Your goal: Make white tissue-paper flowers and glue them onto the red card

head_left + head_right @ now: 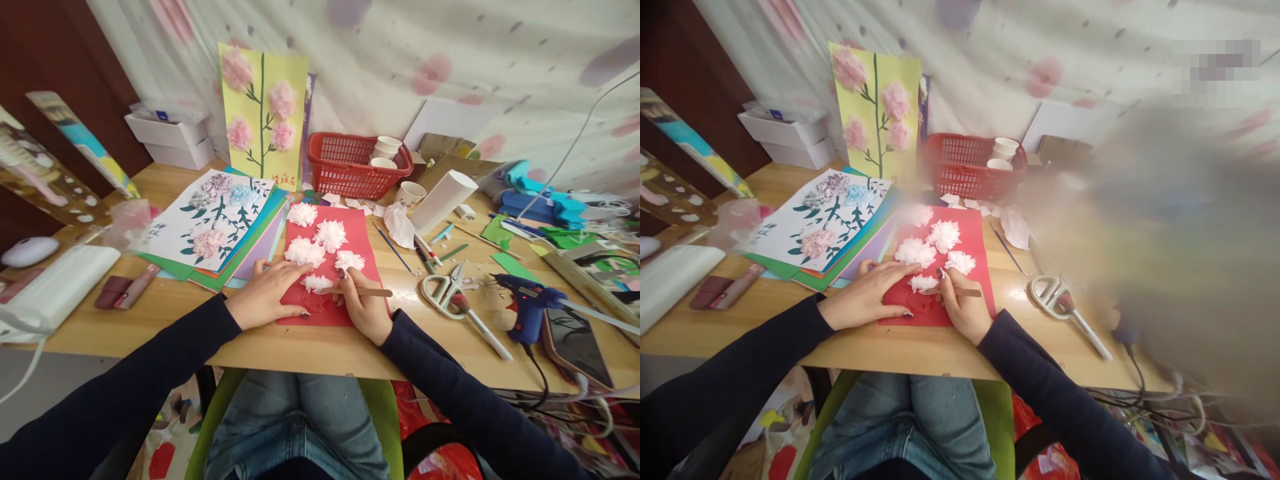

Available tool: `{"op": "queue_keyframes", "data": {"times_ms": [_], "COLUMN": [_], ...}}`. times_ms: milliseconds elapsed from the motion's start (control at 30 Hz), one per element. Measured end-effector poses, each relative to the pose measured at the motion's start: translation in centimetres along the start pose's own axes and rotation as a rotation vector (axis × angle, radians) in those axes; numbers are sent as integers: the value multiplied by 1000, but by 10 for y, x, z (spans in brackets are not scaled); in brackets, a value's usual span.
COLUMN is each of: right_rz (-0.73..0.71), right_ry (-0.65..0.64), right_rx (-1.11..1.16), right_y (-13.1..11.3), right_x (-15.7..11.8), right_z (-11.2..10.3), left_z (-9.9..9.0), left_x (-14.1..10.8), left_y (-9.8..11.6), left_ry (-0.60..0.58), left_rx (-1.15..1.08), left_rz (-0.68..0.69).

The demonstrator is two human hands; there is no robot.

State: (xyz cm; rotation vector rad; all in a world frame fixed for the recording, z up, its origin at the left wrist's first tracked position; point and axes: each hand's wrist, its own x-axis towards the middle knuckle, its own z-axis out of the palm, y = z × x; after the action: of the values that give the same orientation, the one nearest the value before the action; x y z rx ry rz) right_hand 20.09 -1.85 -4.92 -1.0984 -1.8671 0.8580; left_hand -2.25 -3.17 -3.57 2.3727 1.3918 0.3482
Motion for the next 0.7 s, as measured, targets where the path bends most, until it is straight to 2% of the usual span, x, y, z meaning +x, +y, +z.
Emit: {"op": "queue_keyframes", "data": {"times_ms": [167, 333, 467, 600, 700], "right_rz": [-146, -152, 8, 226, 268], "right_ry": [-23, -12, 47, 190, 279], "right_rx": [-270, -311, -58, 287, 418], "right_y": [-3, -7, -5, 0, 4], "right_x": [0, 3, 7, 11, 13], "right_z": [-3, 0, 1, -2, -6], "left_z": [0, 1, 1, -2, -2], "left_x": [0, 0, 0, 1, 0], "left_y": [0, -2, -1, -1, 1], "left_ry": [-4, 15, 26, 15, -9], "left_rx": [13, -2, -24, -34, -25], "left_rz": [8, 26, 15, 5, -19]}}
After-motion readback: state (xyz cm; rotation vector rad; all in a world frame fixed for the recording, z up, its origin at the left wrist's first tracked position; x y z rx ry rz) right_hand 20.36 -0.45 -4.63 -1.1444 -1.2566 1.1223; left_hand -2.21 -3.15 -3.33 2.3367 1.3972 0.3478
